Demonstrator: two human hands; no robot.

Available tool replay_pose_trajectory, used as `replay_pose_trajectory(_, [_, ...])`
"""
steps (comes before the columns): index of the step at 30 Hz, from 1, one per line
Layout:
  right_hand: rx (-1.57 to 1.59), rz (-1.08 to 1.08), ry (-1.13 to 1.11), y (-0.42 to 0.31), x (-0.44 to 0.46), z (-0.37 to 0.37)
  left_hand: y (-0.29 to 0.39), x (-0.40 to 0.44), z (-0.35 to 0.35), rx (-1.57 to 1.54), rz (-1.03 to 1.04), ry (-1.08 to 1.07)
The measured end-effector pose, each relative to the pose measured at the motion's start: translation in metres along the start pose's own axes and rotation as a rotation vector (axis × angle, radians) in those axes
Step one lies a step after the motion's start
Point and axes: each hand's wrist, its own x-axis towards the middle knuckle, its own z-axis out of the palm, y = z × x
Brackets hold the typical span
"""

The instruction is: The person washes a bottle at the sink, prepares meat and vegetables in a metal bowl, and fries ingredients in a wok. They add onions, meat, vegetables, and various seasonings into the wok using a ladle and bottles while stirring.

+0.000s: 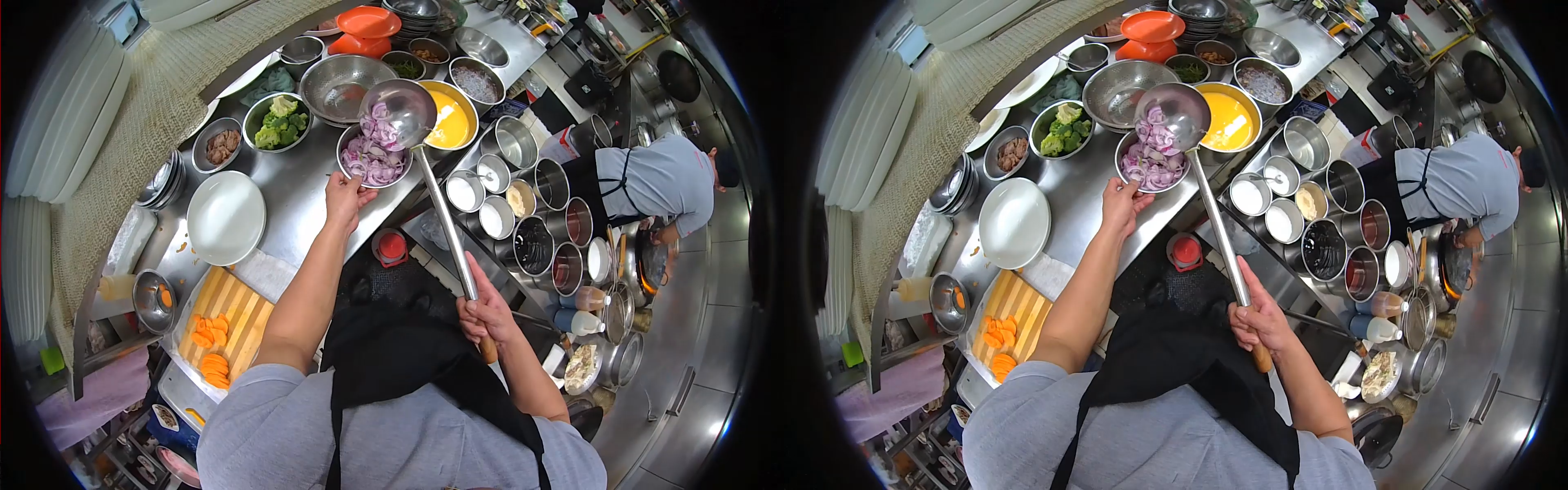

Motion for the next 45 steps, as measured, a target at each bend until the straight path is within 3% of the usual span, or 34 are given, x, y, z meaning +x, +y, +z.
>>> replay_pose_trajectory(4, [0.097, -0.050, -0.066, 0.001, 0.006, -0.002, 0.000, 0.006, 0.001, 0.013, 0.012, -0.024])
replay_pose_trajectory(5, [-0.202, -0.005, 0.070, -0.001, 0.010, -0.001, 0.000, 0.008, 0.002, 0.021, 0.016, -0.034])
replay_pose_trajectory(6, [-0.200, -0.006, 0.069, -0.002, 0.013, 0.000, 0.000, 0.008, 0.003, 0.028, 0.022, -0.042])
replay_pose_trajectory(20, [0.349, -0.072, -0.147, 0.009, 0.000, 0.003, -0.017, -0.001, -0.004, -0.006, 0.035, -0.091])
replay_pose_trajectory(22, [0.395, -0.095, -0.156, 0.011, -0.022, -0.003, -0.028, -0.014, -0.008, -0.141, -0.040, -0.122])
replay_pose_trajectory(25, [0.434, -0.057, -0.123, 0.024, -0.075, -0.016, -0.060, -0.038, -0.008, 0.039, -0.164, -0.199])
replay_pose_trajectory(29, [0.506, -0.167, 0.031, 0.071, -0.167, -0.028, -0.113, -0.078, -0.012, 0.396, -0.422, -0.484])
replay_pose_trajectory(31, [0.558, -0.343, 0.156, 0.102, -0.219, -0.026, -0.159, -0.079, -0.040, 0.498, -0.495, -0.705])
replay_pose_trajectory(33, [0.598, -0.507, 0.264, 0.142, -0.269, -0.020, -0.185, -0.084, -0.047, 0.815, -0.602, -0.801])
replay_pose_trajectory(34, [0.628, -0.599, 0.378, 0.158, -0.293, -0.013, -0.203, -0.072, -0.055, 0.992, -0.574, -0.966])
replay_pose_trajectory(35, [0.657, -0.711, 0.446, 0.177, -0.320, -0.011, -0.220, -0.065, -0.066, 1.090, -0.410, -1.179])
replay_pose_trajectory(38, [0.621, -1.041, 0.702, 0.223, -0.388, -0.007, -0.296, -0.007, -0.079, 1.403, -0.396, -1.390])
replay_pose_trajectory(40, [0.620, -1.243, 0.814, 0.255, -0.424, -0.022, -0.256, -0.094, 0.014, 1.444, -0.036, -1.696])
replay_pose_trajectory(41, [0.645, -1.299, 0.926, 0.268, -0.435, -0.030, -0.255, -0.131, 0.051, 1.572, -0.201, -1.543])
replay_pose_trajectory(43, [0.679, -1.375, 1.054, 0.297, -0.435, -0.050, -0.290, -0.129, 0.078, 1.720, -0.317, -1.450])
replay_pose_trajectory(44, [0.771, -1.303, 1.253, 0.315, -0.433, -0.067, -0.311, -0.128, 0.094, 1.744, -0.033, -1.616])
replay_pose_trajectory(45, [0.852, -1.220, 1.447, 0.330, -0.439, -0.087, -0.347, -0.117, 0.117, 1.730, -0.095, -1.627])
